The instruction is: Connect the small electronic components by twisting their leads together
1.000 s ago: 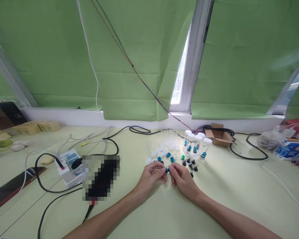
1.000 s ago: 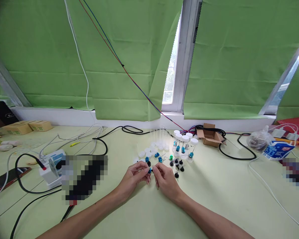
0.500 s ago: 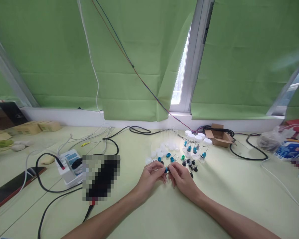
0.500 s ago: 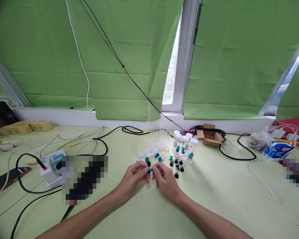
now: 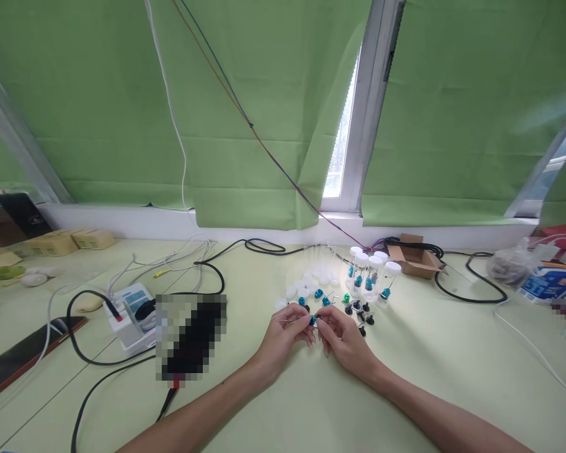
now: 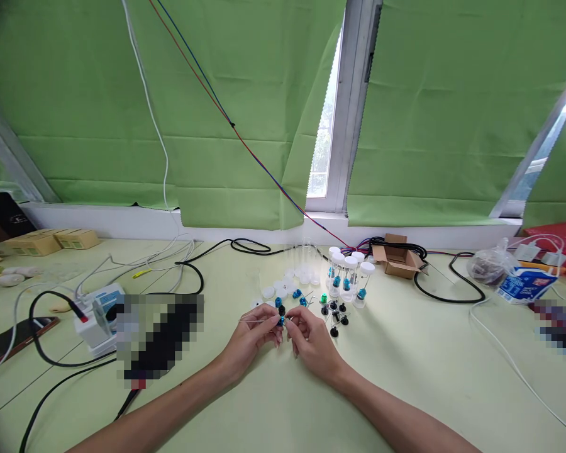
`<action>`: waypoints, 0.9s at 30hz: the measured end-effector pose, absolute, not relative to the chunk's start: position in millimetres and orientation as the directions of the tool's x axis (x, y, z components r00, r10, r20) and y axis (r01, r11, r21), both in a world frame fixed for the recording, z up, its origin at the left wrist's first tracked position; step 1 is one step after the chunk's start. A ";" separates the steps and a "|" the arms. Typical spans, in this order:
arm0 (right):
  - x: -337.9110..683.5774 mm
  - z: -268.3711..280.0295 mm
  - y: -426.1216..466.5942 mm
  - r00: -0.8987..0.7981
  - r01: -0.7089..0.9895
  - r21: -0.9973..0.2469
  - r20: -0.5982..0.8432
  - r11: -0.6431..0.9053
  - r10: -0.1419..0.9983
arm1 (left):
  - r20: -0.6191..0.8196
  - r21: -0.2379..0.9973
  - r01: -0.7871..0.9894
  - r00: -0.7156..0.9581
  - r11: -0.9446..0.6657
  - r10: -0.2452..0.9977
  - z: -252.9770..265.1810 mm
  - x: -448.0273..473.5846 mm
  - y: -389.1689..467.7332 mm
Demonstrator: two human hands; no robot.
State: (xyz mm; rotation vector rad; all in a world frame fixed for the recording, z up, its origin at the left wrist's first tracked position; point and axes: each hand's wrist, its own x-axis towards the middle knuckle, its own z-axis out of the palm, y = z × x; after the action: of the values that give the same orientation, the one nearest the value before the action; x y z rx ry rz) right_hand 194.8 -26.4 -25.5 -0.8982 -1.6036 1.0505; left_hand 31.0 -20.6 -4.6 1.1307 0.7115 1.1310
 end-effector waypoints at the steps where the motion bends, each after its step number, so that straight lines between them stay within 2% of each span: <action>1: 194.6 -25.6 -26.4 -0.248 0.060 -0.936 0.324 0.348 0.913 | 0.093 0.945 -0.326 0.313 0.015 0.945 -4.7 31.0 -20.5; 27: 193.2 -31.5 -23.1 -0.184 0.163 -0.931 0.298 0.328 0.937 | 0.095 0.944 -0.329 0.381 0.039 0.920 -8.9 30.4 -19.9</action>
State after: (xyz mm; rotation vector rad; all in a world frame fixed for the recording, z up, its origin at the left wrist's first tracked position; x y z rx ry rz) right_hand 193.2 -23.1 -31.5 -1.0203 -1.6007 0.9774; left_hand 30.4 -19.9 -8.9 1.1455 0.6608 1.0725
